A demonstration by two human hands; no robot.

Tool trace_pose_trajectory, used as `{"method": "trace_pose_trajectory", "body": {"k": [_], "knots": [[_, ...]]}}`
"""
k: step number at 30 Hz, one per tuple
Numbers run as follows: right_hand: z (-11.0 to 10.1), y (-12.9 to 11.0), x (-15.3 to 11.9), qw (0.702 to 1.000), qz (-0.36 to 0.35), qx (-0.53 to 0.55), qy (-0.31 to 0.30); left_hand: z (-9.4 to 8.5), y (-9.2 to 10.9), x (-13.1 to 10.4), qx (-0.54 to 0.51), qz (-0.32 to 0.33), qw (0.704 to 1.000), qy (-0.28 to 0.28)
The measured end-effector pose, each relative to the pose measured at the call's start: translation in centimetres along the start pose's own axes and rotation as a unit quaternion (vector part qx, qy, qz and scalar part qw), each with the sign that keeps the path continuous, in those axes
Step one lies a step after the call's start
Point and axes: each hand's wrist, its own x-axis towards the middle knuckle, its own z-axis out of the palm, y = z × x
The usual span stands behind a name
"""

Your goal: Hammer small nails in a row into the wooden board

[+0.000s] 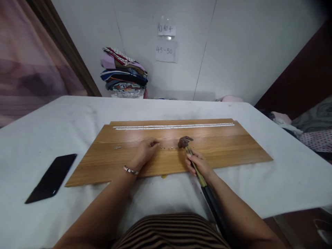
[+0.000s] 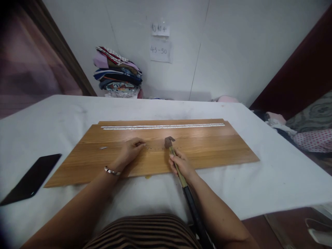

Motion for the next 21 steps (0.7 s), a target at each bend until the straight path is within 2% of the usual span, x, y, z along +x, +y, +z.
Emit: {"method": "trace_pose_trajectory", "body": {"k": [21], "knots": [[0.25,-0.04,-0.09,1.0,-0.013,-0.009,-0.002,0.12,-0.66,0.02,0.017,0.03,0.999,-0.007]]}}
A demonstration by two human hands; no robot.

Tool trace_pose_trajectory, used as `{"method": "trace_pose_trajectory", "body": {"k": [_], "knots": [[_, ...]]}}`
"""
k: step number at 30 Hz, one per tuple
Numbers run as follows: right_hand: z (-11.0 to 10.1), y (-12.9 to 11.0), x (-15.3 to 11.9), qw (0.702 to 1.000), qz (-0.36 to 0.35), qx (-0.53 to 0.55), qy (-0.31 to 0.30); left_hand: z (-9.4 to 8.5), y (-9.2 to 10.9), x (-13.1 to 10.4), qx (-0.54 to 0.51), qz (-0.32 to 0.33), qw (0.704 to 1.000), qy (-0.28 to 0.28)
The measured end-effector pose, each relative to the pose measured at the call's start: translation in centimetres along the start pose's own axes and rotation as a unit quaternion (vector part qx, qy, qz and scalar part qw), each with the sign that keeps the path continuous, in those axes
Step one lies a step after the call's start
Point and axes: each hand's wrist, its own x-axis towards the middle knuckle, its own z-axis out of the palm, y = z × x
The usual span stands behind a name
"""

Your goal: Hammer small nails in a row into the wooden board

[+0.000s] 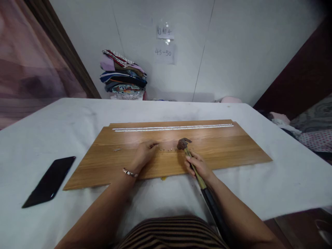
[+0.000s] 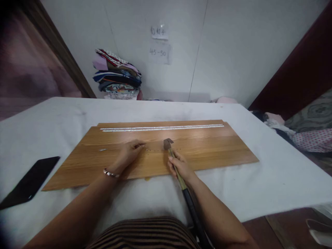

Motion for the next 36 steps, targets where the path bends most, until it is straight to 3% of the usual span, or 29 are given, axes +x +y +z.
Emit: {"method": "trace_pose_trajectory", "body": {"k": [36], "knots": [[-0.12,-0.08,-0.05,1.0,0.003,-0.002,0.01,-0.07,0.28,-0.05,-0.008,0.029,1.0,0.007]]}}
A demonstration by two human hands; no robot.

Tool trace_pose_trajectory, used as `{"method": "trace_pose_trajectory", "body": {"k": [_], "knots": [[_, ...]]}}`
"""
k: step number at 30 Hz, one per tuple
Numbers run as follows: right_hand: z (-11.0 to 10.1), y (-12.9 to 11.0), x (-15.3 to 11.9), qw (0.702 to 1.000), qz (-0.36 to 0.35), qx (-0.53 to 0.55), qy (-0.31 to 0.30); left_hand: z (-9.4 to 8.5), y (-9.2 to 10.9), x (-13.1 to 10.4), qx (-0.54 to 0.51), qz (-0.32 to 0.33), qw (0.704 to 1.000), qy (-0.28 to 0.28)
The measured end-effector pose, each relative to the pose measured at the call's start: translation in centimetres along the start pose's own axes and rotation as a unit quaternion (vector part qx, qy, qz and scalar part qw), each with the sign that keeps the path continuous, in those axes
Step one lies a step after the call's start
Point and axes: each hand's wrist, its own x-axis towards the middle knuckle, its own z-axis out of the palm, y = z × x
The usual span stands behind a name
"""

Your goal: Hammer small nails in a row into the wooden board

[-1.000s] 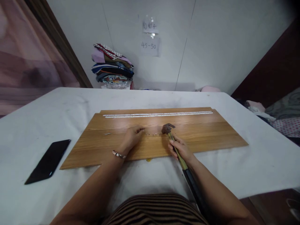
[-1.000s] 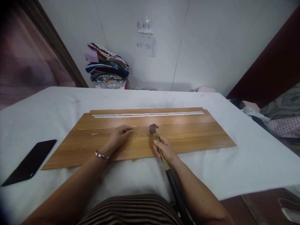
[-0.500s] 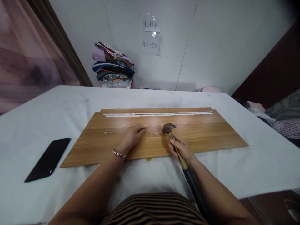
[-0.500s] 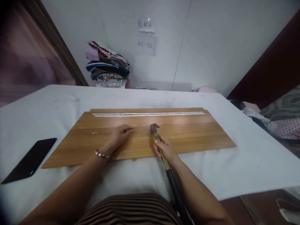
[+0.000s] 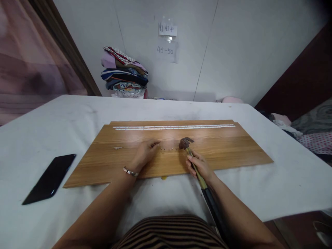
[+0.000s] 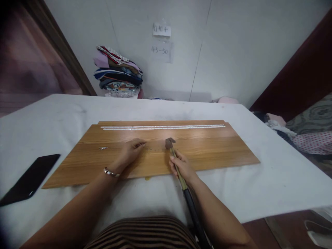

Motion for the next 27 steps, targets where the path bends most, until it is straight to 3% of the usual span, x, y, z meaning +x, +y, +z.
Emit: {"method": "trace_pose_trajectory", "body": {"k": [27], "knots": [[0.24,-0.46,-0.38,1.0,0.006,0.002,0.011,0.13,0.22,-0.25,-0.019,-0.039,0.999,-0.015]]}}
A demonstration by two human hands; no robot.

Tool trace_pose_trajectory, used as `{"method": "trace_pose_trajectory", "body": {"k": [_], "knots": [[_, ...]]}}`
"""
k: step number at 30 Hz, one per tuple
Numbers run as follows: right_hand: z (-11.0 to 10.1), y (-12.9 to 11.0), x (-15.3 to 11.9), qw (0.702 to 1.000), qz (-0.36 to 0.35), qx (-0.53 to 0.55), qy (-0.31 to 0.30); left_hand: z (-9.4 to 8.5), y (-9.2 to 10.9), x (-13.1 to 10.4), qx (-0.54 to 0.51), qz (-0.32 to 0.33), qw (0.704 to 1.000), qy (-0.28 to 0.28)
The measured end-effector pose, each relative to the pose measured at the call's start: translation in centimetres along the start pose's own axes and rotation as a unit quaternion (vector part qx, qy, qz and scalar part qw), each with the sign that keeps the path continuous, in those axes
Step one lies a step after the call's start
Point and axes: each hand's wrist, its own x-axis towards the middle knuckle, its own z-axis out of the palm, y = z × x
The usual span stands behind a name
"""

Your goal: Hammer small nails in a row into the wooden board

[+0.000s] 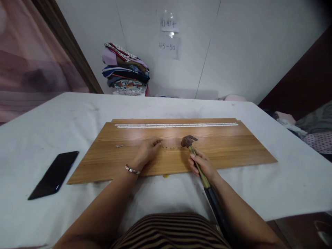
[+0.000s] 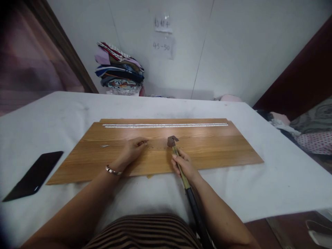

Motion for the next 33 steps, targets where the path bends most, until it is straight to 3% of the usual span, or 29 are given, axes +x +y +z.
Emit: {"method": "trace_pose_trajectory", "body": {"k": [11,23,33], "knots": [[-0.13,0.22,0.15,1.0,0.007,0.005,-0.004,0.21,-0.27,0.18,-0.024,-0.03,0.999,0.018],[0.11,0.04,0.0,1.0,0.011,-0.009,-0.008,-0.16,0.22,0.11,0.003,-0.006,1.0,-0.013],[-0.01,0.07,-0.04,1.0,0.003,-0.008,-0.007,0.02,0.15,0.1,-0.001,-0.004,1.0,-0.001]]}}
